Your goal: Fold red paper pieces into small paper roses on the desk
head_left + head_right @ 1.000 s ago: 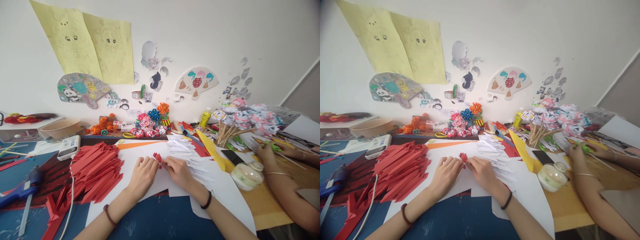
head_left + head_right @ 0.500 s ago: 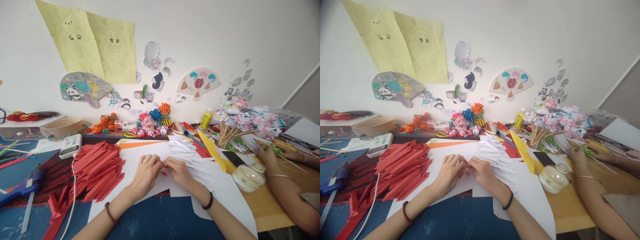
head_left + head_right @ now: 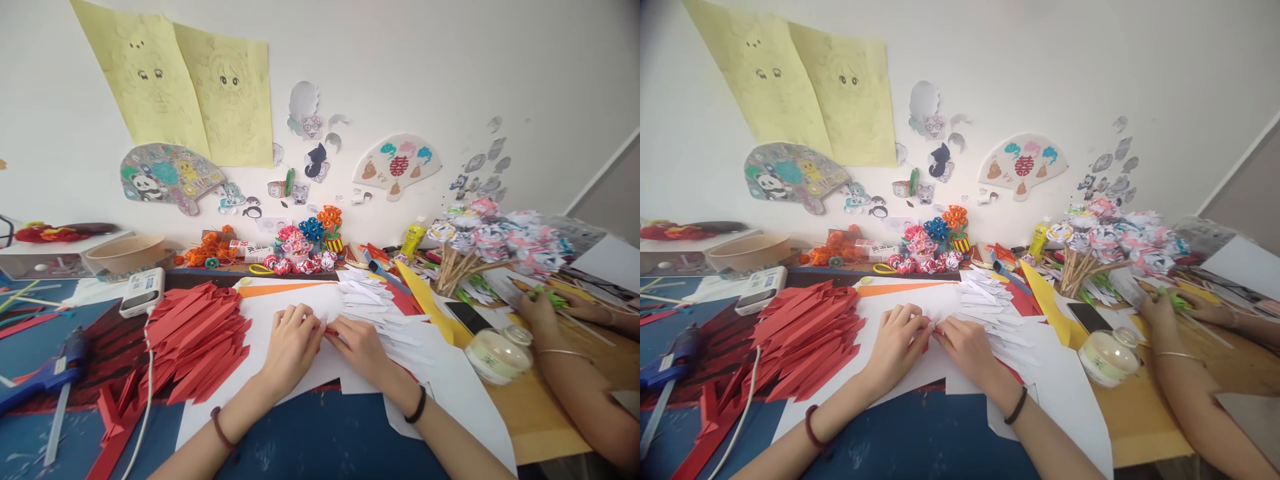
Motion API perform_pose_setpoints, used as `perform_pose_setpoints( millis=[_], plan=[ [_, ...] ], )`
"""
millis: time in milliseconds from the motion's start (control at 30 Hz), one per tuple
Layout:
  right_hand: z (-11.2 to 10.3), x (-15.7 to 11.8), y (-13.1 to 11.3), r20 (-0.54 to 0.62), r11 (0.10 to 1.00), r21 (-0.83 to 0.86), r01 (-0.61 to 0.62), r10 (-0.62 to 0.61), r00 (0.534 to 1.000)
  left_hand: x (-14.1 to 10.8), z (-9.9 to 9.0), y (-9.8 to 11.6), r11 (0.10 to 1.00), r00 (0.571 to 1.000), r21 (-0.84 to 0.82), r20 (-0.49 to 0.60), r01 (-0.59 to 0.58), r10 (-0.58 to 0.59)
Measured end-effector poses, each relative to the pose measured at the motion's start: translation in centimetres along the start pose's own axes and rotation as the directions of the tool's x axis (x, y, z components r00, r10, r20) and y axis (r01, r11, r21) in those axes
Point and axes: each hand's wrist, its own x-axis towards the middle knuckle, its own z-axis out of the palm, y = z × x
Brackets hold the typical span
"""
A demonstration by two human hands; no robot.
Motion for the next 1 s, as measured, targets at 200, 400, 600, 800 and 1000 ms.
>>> perform_pose_setpoints(
  millis=[200, 400, 600, 800, 1000],
  plan=[
    [0.1, 0.0, -0.9, -0.010, 0.993, 0.018, 0.119, -0.119, 0.993, 0.3, -0.8, 0.2, 0.998, 0.998, -0.035, 0.003, 0.060, -0.060],
    [0.1, 0.1, -1.3, 0.020, 0.985, 0.120, 0.124, -0.127, 0.992, 0.6, -1.0, -0.4, 0.998, 0.998, -0.017, 0.000, 0.065, -0.065],
    [0.3, -0.1, -1.2, 0.007, 0.985, 0.114, 0.132, -0.134, 0.991, 0.7, -0.5, -0.7, 0.996, 0.995, -0.014, 0.031, 0.093, -0.093],
    [0.5, -0.1, -1.3, -0.014, 0.984, 0.106, 0.146, -0.145, 0.989, 0.5, -0.4, -0.7, 0.981, 0.986, -0.122, 0.080, 0.153, -0.144],
    [0.1, -0.1, -1.1, 0.003, 0.981, 0.107, 0.161, -0.162, 0.987, 0.6, -0.2, -0.9, 0.963, 0.986, -0.215, 0.075, 0.163, -0.150]
  ],
)
